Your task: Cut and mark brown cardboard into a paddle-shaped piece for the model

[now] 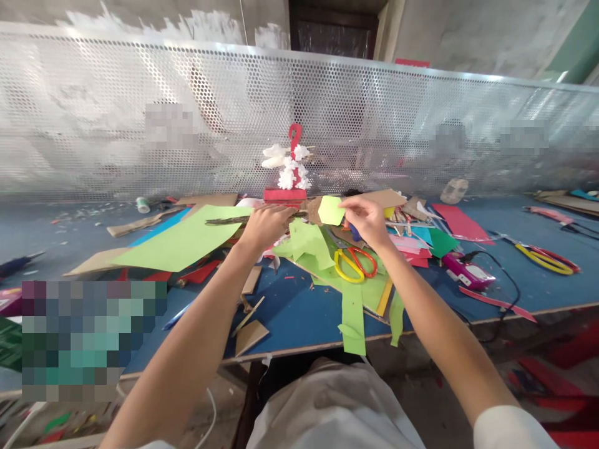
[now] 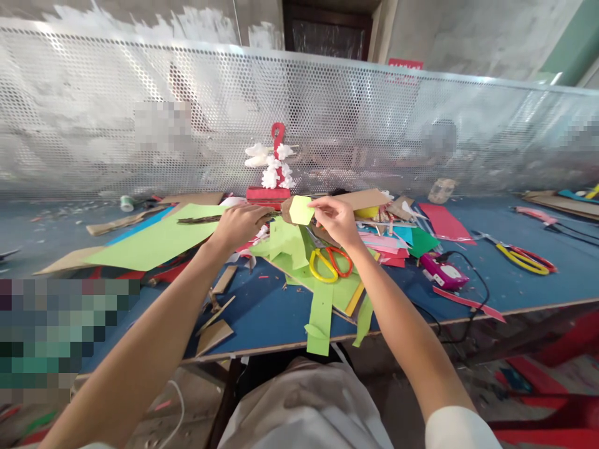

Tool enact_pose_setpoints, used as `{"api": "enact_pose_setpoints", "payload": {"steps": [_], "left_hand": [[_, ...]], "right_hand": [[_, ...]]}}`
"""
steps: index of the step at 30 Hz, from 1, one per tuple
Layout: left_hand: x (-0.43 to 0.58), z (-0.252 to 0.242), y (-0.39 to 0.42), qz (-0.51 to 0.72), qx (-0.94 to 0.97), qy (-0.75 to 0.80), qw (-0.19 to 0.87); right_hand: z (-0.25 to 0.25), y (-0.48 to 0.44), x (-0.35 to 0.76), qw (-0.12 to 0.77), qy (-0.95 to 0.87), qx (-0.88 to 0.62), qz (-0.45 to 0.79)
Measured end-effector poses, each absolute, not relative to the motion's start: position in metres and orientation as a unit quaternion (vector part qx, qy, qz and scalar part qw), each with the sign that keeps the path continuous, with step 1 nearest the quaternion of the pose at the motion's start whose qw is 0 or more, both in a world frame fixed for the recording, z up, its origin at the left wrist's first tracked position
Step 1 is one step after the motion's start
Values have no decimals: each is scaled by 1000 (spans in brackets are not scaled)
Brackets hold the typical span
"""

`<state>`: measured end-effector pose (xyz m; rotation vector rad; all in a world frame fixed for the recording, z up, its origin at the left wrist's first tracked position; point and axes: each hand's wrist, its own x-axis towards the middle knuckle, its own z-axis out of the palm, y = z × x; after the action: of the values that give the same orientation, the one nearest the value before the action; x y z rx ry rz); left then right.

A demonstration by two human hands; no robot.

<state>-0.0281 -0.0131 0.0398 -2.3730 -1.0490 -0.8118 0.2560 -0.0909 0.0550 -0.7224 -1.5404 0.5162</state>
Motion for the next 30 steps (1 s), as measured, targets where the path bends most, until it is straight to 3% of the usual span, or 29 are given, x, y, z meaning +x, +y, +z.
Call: {"api": "enact_pose_setpoints", "payload": {"steps": [30], "left_hand": [[-15, 41, -23, -331, -844, -355, 229]], "right_hand": [[49, -85, 236, 634, -593, -428, 251]]}}
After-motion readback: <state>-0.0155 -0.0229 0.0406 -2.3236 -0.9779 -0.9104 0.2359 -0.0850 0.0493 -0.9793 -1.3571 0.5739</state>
